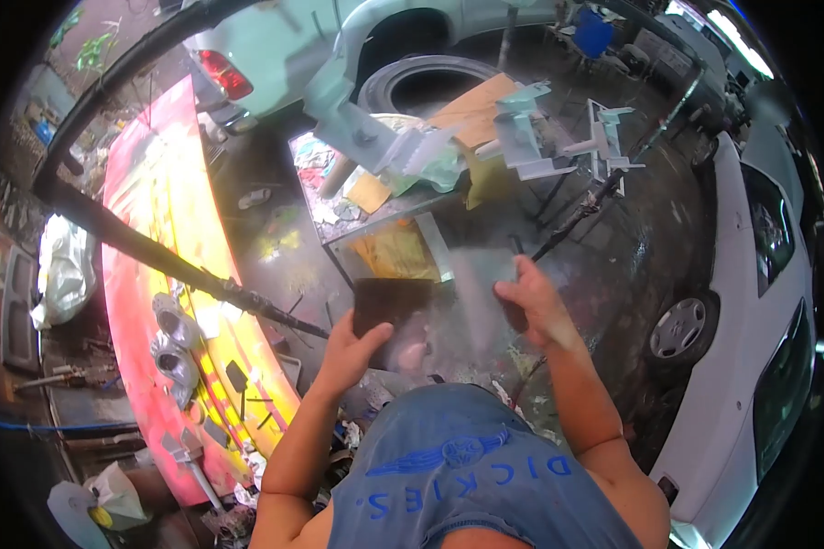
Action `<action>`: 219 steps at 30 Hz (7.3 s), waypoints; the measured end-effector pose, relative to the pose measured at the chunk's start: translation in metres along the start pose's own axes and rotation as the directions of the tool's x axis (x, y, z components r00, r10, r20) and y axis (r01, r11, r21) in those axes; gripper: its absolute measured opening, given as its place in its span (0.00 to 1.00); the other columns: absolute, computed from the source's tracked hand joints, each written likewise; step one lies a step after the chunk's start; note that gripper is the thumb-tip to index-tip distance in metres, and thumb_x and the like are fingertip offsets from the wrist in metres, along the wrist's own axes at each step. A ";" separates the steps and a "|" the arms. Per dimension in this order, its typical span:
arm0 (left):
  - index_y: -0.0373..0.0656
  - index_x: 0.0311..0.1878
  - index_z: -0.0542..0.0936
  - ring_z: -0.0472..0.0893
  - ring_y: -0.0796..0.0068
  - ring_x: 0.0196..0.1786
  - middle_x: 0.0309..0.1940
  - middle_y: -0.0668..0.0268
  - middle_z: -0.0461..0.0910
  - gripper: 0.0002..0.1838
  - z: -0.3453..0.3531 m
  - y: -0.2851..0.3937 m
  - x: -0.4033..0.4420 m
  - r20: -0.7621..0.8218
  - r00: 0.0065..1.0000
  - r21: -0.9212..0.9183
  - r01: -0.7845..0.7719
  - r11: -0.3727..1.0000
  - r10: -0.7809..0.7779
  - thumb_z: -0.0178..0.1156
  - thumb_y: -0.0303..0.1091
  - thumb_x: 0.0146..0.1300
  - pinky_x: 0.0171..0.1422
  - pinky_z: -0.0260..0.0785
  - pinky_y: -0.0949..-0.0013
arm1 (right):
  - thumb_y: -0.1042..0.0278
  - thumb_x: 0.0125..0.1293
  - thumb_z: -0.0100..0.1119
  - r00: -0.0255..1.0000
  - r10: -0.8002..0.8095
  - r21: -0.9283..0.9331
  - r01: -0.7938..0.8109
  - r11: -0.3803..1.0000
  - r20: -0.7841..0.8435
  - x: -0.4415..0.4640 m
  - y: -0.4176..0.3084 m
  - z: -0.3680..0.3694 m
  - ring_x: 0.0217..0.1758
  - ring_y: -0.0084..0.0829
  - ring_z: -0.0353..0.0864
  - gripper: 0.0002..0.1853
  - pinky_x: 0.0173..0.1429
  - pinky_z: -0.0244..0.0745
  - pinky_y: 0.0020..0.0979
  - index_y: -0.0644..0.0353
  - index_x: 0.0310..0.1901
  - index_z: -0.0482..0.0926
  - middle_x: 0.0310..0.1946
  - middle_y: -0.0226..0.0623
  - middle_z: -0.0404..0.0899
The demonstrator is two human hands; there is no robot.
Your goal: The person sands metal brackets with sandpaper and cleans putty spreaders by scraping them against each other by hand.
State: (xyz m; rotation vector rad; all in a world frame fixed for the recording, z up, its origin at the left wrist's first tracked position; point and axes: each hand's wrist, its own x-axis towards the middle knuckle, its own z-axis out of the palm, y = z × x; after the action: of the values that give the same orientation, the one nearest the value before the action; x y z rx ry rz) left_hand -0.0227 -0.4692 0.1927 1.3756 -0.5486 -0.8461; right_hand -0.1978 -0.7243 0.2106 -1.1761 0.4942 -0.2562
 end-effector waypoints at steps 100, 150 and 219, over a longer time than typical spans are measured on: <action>0.35 0.65 0.74 0.77 0.58 0.64 0.62 0.51 0.77 0.36 -0.103 0.042 0.074 0.232 0.844 0.491 -0.530 0.691 0.483 0.53 0.60 0.72 0.65 0.73 0.54 | 0.77 0.69 0.56 0.889 -0.388 0.218 0.440 0.871 -0.243 0.022 0.062 0.096 0.66 0.26 0.71 0.27 0.71 0.65 0.34 0.59 0.70 0.68 0.63 0.35 0.73; 0.37 0.64 0.79 0.82 0.73 0.57 0.57 0.58 0.84 0.24 0.036 0.179 0.055 0.409 0.645 0.240 -0.758 0.606 0.645 0.60 0.20 0.63 0.58 0.74 0.67 | 0.51 0.52 0.73 0.469 -0.848 -0.912 0.408 -0.038 0.245 -0.078 -0.095 0.142 0.74 0.49 0.61 0.30 0.71 0.53 0.65 0.36 0.60 0.82 0.70 0.35 0.68; 0.35 0.54 0.82 0.85 0.67 0.50 0.49 0.61 0.86 0.24 0.009 0.193 0.053 0.369 0.671 0.637 -0.686 0.350 0.644 0.71 0.28 0.53 0.57 0.75 0.66 | 0.52 0.50 0.72 0.388 -0.844 -0.877 0.445 -0.180 0.370 -0.031 -0.114 0.108 0.73 0.47 0.64 0.28 0.73 0.49 0.66 0.38 0.57 0.83 0.68 0.31 0.71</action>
State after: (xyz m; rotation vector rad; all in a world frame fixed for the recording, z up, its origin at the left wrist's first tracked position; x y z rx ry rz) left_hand 0.0406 -0.5190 0.3762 1.6251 -1.5196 0.1008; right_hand -0.1636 -0.6647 0.3557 -2.6434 0.1887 -1.3725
